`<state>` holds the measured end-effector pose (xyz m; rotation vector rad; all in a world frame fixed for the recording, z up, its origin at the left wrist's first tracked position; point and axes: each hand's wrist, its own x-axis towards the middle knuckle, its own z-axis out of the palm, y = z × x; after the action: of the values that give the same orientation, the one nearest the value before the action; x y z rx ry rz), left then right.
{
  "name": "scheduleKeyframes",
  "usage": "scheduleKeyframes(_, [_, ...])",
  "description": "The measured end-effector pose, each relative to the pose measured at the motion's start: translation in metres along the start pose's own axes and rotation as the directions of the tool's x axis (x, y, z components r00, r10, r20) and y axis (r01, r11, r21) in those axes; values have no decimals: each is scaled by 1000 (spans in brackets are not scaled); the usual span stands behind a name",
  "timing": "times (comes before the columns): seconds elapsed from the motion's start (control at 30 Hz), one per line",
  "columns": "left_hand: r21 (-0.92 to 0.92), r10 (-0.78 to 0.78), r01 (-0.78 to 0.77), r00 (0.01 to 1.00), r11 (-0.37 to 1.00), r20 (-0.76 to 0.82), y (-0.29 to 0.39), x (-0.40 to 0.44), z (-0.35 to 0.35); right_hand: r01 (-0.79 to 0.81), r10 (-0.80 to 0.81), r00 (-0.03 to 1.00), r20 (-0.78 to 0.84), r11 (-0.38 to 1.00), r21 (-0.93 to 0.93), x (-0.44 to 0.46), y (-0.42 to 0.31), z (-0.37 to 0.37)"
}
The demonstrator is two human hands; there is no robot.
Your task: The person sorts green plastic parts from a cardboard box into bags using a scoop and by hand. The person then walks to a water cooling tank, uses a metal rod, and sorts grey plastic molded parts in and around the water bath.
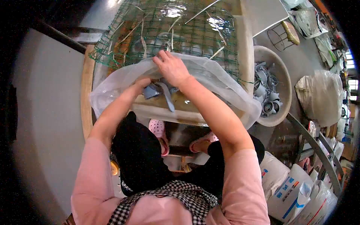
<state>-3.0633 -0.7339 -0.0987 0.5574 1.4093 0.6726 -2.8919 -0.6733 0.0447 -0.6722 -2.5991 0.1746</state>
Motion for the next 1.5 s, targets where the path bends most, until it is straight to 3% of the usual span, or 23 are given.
scheduleKeyframes(0.1, [-35, -53, 52, 998, 998, -24, -11, 23, 9, 20, -29, 995, -91, 994, -104, -4, -1, -9])
scheduleKeyframes(0.23, [-17, -98, 97, 992, 995, -74, -15, 26, 30, 57, -64, 994, -86, 995, -78, -32, -8, -31])
scheduleKeyframes(0.3, [27, -125, 129, 986, 991, -112, -4, 15, 42, 71, -65, 918, 392, 997, -2, -51, -8, -44])
scheduleKeyframes(0.43, [78, -165, 180, 971, 981, -171, 21, -5, 67, 61, -13, 902, 432, 993, -97, -96, 9, -17])
scheduleKeyframes(0.5, [54, -168, 179, 972, 982, -166, 41, -29, 83, 169, -140, 983, 117, 939, -299, -107, 13, -10])
scheduleKeyframes(0.53, [37, -162, 170, 975, 985, -154, 51, -43, 91, 166, -138, 984, 110, 938, -304, -108, 12, -9])
scheduleKeyframes(0.63, [31, -141, 146, 984, 989, -112, 54, -42, 94, 107, 9, 947, 322, 935, -339, -103, 7, -6])
scheduleKeyframes(0.67, [63, -138, 143, 987, 988, -83, 48, -35, 92, 105, 9, 949, 314, 934, -342, -102, 8, -3])
scheduleKeyframes(0.73, [74, -157, 163, 985, 984, -77, 42, -25, 85, 15, 89, 909, 407, 969, -245, -104, 13, 2])
scheduleKeyframes(0.77, [3, -182, 182, 983, 983, 24, 47, -32, 85, 12, 92, 912, 401, 969, -248, -104, 15, 0])
scheduleKeyframes(0.8, [-65, -201, 210, 972, 976, 126, 54, -41, 86, -93, 162, 911, 380, 977, -194, -104, 15, -3])
scheduleKeyframes(0.87, [-88, -200, 203, 979, 975, 47, 71, -61, 95, -198, 234, 903, 361, 971, -133, -103, 20, -11])
scheduleKeyframes(0.97, [-53, -184, 182, 982, 982, -51, 84, -71, 95, -300, 255, 825, 504, 954, 8, -102, 30, -35])
scheduleKeyframes(1.03, [12, -166, 168, 984, 986, -65, 82, -65, 92, -289, 217, 866, 450, 952, 98, -107, 39, -51])
scheduleKeyframes(1.1, [-252, 26, 0, 995, 968, 100, 68, -49, 89, -320, 209, 903, 376, 911, 260, -109, 46, -72])
scheduleKeyframes(1.13, [-252, 28, -1, 994, 968, 106, 66, -44, 85, -323, 214, 902, 376, 912, 254, -111, 52, -76])
scheduleKeyframes(1.2, [-311, -116, 123, 992, 942, 41, 66, -40, 76, -371, 313, 925, 217, 869, 329, -116, 64, -86])
scheduleKeyframes(1.23, [-431, -147, 132, 989, 893, -4, 42, 1, 64, -496, 360, 868, 342, 660, 565, -106, 55, -119])
scheduleKeyframes(1.27, [-427, -146, 133, 989, 894, 3, 45, -1, 65, -476, 371, 875, 310, 547, 688, -111, 70, -119])
scheduleKeyframes(1.33, [-403, -236, 201, 971, 893, -38, 56, -19, 71, -577, 558, 765, 320, 375, 726, -120, 88, -138])
scheduleKeyframes(1.4, [-397, -232, 173, 967, 901, -105, 68, -38, 85, -538, 610, 757, 233, 381, 752, -140, 110, -166])
scheduleKeyframes(1.47, [-424, -166, 116, 983, 898, -82, 67, -39, 82, -622, 827, 537, 166, 256, 740, -161, 141, -182])
scheduleKeyframes(1.5, [-464, -119, 98, 993, 880, -16, 61, -30, 74, -561, 870, 463, 170, 139, 816, -177, 166, -187])
